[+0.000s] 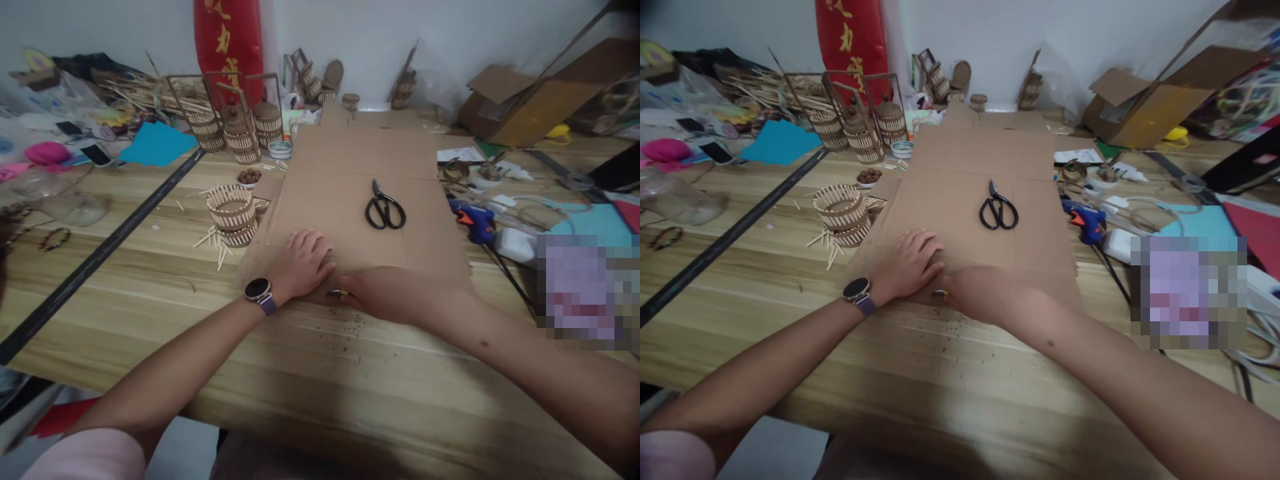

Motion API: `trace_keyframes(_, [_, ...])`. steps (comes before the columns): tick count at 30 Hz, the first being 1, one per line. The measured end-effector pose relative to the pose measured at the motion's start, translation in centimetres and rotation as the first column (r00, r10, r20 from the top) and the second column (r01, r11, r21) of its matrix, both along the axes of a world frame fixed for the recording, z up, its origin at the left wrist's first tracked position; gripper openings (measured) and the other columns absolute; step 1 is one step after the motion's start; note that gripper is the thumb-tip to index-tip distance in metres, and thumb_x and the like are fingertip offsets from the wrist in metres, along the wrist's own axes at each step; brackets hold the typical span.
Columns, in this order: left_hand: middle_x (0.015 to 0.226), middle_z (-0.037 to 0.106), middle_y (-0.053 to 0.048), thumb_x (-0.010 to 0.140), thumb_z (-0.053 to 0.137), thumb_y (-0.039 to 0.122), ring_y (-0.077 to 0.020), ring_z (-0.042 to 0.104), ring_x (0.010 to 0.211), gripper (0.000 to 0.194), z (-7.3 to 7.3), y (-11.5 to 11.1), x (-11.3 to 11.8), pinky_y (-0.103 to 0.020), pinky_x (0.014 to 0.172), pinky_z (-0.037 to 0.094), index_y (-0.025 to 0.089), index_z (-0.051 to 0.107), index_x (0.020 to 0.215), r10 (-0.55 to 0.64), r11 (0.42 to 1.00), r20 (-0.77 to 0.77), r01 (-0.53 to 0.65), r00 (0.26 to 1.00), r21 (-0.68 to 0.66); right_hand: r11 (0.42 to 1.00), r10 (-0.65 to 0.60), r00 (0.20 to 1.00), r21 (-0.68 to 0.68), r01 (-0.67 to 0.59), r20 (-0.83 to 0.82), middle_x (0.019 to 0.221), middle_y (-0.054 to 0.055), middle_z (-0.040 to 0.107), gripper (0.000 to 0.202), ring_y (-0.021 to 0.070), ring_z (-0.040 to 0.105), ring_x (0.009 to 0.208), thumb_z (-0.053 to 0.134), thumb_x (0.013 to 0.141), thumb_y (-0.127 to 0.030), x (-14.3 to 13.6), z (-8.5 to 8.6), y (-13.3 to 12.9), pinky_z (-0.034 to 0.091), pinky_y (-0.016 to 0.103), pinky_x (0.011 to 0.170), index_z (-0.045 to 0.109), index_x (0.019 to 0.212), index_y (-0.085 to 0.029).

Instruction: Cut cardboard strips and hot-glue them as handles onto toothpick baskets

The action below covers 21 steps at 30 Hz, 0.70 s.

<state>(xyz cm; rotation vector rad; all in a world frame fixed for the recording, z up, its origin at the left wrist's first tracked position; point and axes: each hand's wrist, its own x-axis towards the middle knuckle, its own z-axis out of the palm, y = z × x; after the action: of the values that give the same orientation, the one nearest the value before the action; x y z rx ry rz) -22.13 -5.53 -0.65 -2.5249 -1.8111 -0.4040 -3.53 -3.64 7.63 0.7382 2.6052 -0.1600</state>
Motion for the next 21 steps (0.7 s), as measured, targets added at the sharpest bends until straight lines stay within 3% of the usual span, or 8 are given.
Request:
trace_keyframes(10, [0.16,0.043,-0.017,0.105,0.044,0.048,-0.0342,0.038,0.149,0.05,0.2,0.0,0.1,-0.056,0.123,0.029,0.019,0.054,0.144,0.019,0.998,-0.045,-0.021,0.999,-0.051,0.977,0.059,0.998,0.207,-0.057,-0.004,0.073,0.013,0.077,0.02,0.026,0.075,0.065,0.058,0.095,-0.014,-0.2,-1.7,-0.5,0.043,0.03,0.054,0.077,0.091,-0.016])
trace_keyframes(15, [0.162,0.041,-0.017,0.105,0.044,0.048,-0.0344,0.037,0.151,0.051,0.6,-0.2,0.2,-0.055,0.125,0.028,0.018,0.053,0.146,0.027,0.997,-0.062,-0.031,0.998,-0.077,0.971,0.094,0.996,0.221,-0.094,0.008,0.074,0.011,0.078,0.022,0.0261,0.074,0.064,0.055,0.096,-0.013,-0.1,-1.4,-0.4,0.037,0.03,0.049,0.076,0.094,-0.018])
trace_keyframes(21, [0.162,0.04,-0.018,0.105,0.045,0.049,-0.035,0.035,0.152,0.053,0.6,-0.1,0.1,-0.055,0.125,0.027,0.018,0.053,0.146,0.025,0.995,-0.06,-0.03,0.998,-0.092,0.972,0.113,0.993,0.201,-0.118,0.036,0.073,0.011,0.078,0.023,0.0259,0.075,0.064,0.055,0.096,-0.013,-0.1,-1.2,-0.3,0.039,0.03,0.049,0.077,0.097,-0.019])
